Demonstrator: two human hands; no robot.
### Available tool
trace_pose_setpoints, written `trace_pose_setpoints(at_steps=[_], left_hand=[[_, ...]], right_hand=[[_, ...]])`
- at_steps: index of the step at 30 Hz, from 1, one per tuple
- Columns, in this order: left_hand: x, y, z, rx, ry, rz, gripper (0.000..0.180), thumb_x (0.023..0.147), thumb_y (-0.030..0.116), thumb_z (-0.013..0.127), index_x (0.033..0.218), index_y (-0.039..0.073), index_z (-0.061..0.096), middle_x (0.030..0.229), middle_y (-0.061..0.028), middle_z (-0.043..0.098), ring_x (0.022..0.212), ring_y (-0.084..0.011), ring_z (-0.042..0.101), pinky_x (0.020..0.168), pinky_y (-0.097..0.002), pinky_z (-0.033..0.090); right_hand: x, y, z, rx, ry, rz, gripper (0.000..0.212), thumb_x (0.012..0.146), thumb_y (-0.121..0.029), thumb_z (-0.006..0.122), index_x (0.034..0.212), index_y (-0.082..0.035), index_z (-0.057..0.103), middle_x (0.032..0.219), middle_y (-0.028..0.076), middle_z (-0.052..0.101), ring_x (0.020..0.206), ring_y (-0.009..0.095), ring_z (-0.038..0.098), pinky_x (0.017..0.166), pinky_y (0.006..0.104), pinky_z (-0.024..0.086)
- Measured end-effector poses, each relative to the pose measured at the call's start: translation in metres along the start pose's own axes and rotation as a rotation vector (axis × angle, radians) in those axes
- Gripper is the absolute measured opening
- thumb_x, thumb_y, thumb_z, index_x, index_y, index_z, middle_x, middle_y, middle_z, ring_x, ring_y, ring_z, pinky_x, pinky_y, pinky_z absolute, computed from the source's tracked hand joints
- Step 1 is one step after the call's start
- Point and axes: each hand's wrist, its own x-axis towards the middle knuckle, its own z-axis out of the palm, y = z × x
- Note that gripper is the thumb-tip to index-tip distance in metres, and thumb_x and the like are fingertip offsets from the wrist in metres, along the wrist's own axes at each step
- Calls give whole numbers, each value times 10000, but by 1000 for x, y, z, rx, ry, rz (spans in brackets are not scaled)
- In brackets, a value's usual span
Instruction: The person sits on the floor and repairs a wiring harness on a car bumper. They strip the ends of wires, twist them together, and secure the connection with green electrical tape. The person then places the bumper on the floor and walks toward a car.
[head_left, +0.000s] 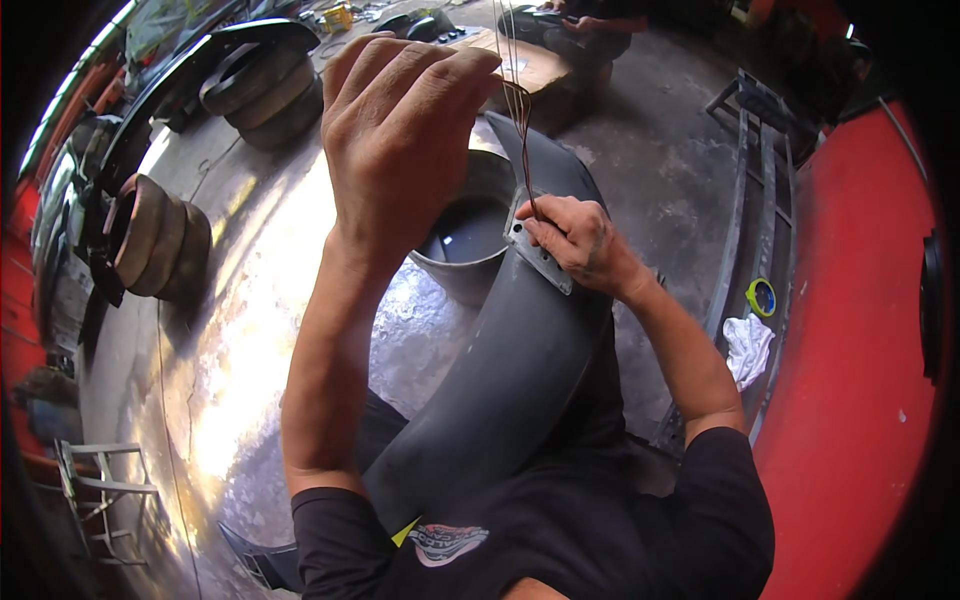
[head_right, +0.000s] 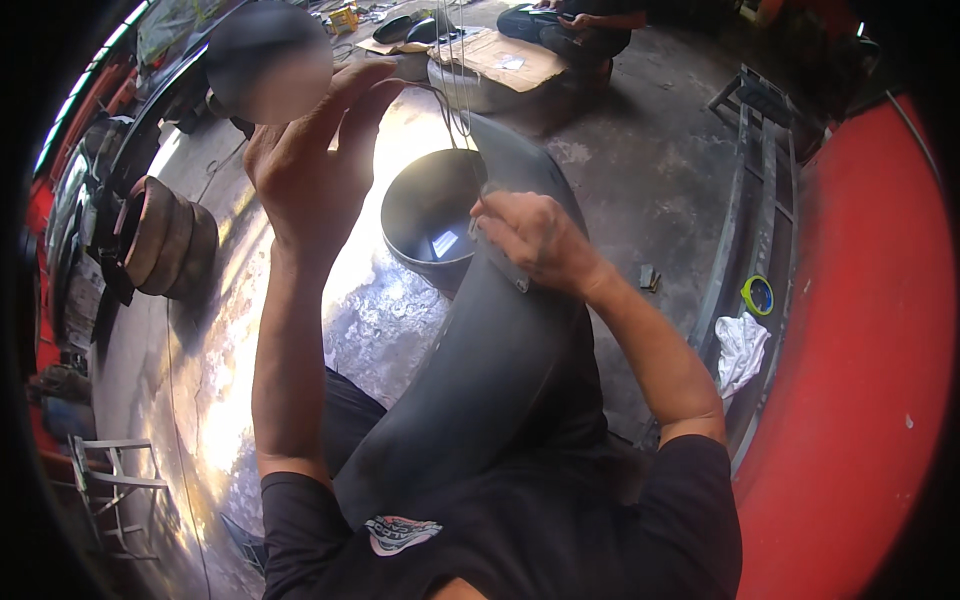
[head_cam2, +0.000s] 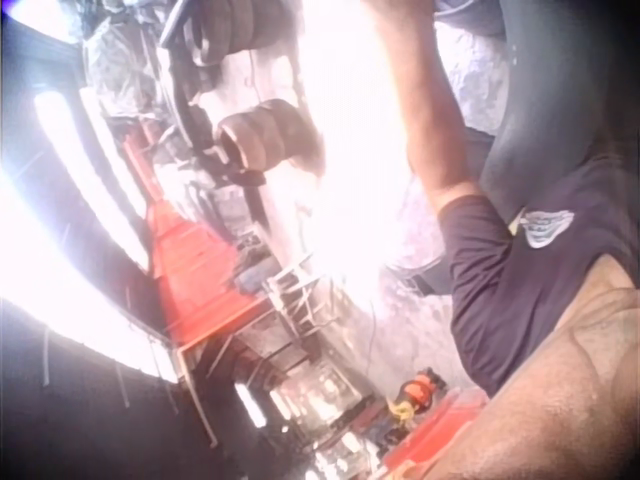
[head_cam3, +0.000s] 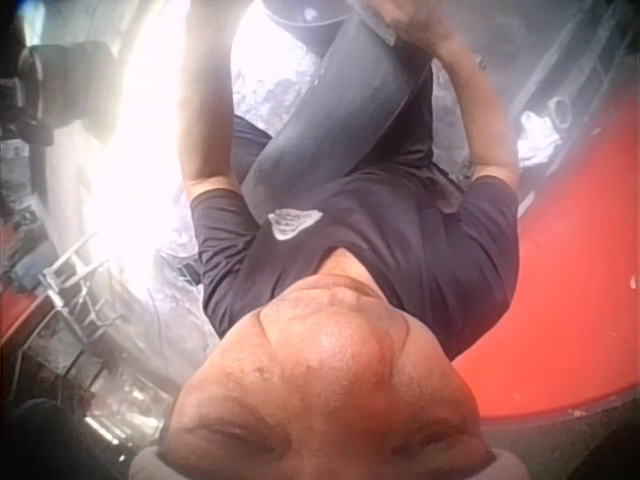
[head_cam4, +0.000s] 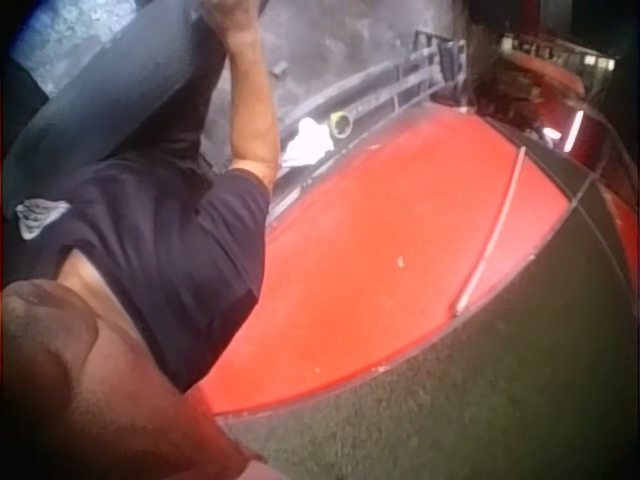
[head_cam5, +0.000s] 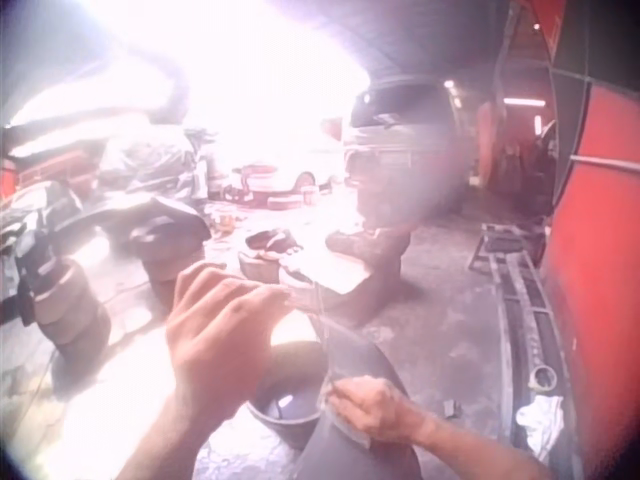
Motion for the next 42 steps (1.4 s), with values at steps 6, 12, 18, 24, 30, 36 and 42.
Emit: trace_pose_setpoints(at_steps=[6, 12, 18, 24, 30, 36, 42], left_hand=[[-10, 19, -13, -1119, -62, -880, 304, 934, 74, 818, 1215, -15, 745, 1055, -140, 802, 915, -184, 771, 831, -317, 617], [-9, 21, 4, -1440, -213, -871, 503, 964, 175, 811, 1385, -34, 634, 1225, -202, 757, 1055, -236, 760, 933, -362, 608], [2, 17, 20, -1336, -232, -744, 576, 998, 234, 780, 1474, -11, 567, 1312, -193, 716, 1145, -258, 729, 988, -375, 587], [17, 5, 24, -1253, -177, -641, 700, 1117, 567, 435, 1477, -24, 543, 1333, -250, 694, 1132, -287, 739, 988, -410, 591], [-33, -16, 34, -1138, 0, -1206, 472, 1122, 326, 556, 1397, -56, 588, 1256, -249, 697, 1079, -301, 741, 966, -451, 605], [-43, 10, 46, -1304, -325, -1196, 374, 1018, 233, 755, 1264, -40, 684, 1128, -146, 749, 957, -210, 758, 844, -343, 624], [-22, 6, 46, -713, -425, -1055, 301, 912, 135, 848, 1131, -40, 736, 975, -125, 752, 859, -187, 736, 773, -327, 615]], right_hand=[[-4, 8, 4, -25, 64, -27, 141, 998, -97, 654, 1034, 30, 703, 803, 147, 698, 794, 310, 699, 764, 411, 534], [-3, 8, 8, -18, 64, -24, 137, 994, -117, 674, 1027, 11, 709, 859, 173, 714, 835, 354, 699, 777, 424, 537], [-4, 8, 12, -15, 88, -36, 153, 997, -137, 680, 1012, 12, 712, 884, 188, 724, 827, 367, 691, 776, 436, 532], [-7, 13, 15, -142, 135, -101, 134, 1013, -102, 647, 976, 15, 701, 817, 163, 671, 799, 348, 668, 736, 424, 525], [-11, 19, 17, -118, 156, -88, 115, 1014, -64, 615, 932, -2, 665, 770, 132, 626, 762, 334, 646, 709, 419, 515], [-11, 18, 16, -39, 207, -118, 110, 1007, -107, 648, 941, -21, 628, 801, 156, 649, 798, 392, 655, 724, 448, 520], [-13, 16, 15, -135, 215, -154, 129, 993, -101, 674, 914, -25, 606, 824, 195, 659, 823, 434, 663, 727, 500, 521]])
